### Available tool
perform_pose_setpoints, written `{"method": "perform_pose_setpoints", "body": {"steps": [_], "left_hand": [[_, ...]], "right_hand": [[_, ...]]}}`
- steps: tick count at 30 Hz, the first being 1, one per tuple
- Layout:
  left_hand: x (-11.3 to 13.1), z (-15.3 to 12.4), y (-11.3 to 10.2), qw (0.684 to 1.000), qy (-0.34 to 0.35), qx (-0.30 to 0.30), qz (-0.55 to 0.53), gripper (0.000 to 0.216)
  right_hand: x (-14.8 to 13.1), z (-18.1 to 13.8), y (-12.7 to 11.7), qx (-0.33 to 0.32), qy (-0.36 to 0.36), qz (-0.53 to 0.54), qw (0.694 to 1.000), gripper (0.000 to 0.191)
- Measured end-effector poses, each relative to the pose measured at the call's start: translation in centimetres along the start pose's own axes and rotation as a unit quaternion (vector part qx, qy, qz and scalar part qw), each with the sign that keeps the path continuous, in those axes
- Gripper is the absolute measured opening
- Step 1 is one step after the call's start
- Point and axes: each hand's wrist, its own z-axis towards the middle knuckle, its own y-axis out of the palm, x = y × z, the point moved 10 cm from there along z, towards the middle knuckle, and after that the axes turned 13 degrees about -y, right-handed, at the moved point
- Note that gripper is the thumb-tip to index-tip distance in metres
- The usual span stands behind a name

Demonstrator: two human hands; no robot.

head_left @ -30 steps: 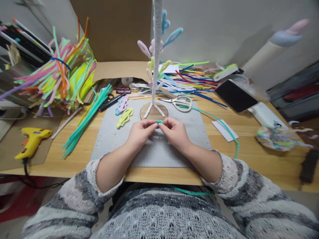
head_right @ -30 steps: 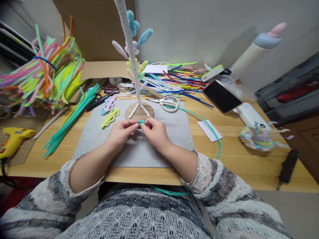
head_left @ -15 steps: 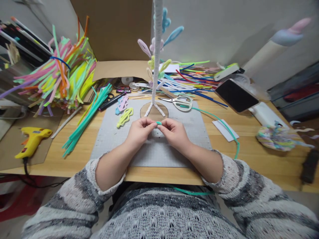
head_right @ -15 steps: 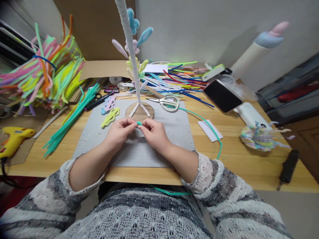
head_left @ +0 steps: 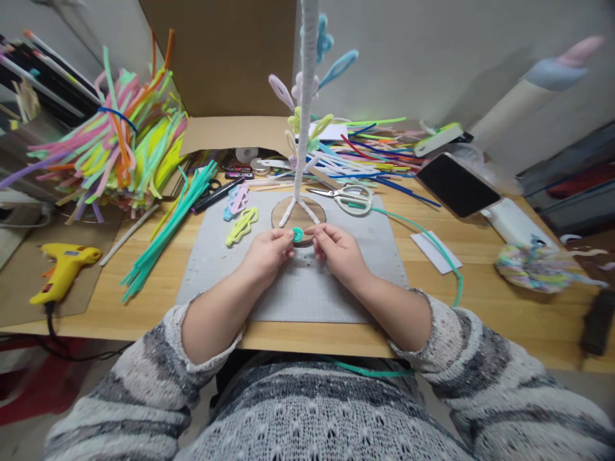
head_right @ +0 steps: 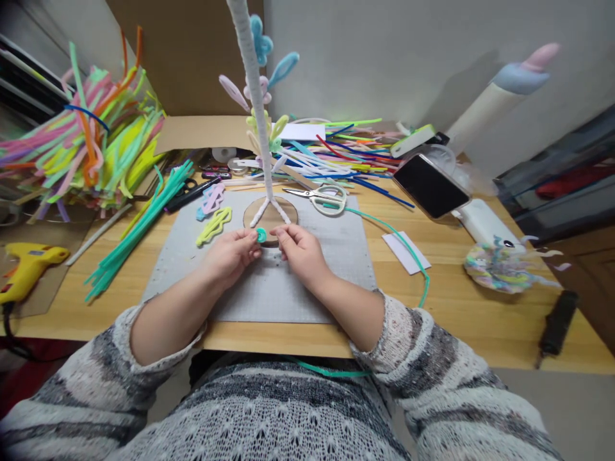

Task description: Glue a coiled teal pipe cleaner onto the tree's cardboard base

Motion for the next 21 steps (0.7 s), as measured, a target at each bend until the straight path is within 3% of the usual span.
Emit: {"method": "perform_pose_setpoints", "body": {"steps": [5,9,12,14,17,21], "left_hand": [[0.2,-1.0,3.3,0.984,-0.037,-0.166,-0.045,0.029],[1.6,-3.6,6.0,0.951,0.045,-0.303,0.034,0.029],[1.5,-4.8,6.9,0.929,0.061,-0.356,0.079,0.047],[0.9,-4.8,7.0,0.927,0.036,-0.354,0.118,0.059],[0.3,-4.2,6.3,0.941,0.013,-0.298,0.158,0.065],[1.7,-3.4,5.1,0.968,0.07,-0.206,0.122,0.051]], "right_hand": [[0.2,-0.1,-0.4,0.033,0.003,0.028,0.999,0.036],[-0.1,-0.2,-0.3,0.035,-0.002,0.03,0.999,0.035],[-0.1,-0.2,-0.3,0.033,0.001,0.03,0.999,0.034],[-0.1,-0.2,-0.3,0.029,0.002,0.028,0.999,0.034],[-0.2,-0.2,-0.3,0.025,0.001,0.022,0.999,0.034],[-0.6,-0.2,-0.4,0.03,-0.011,0.018,0.999,0.033]]}}
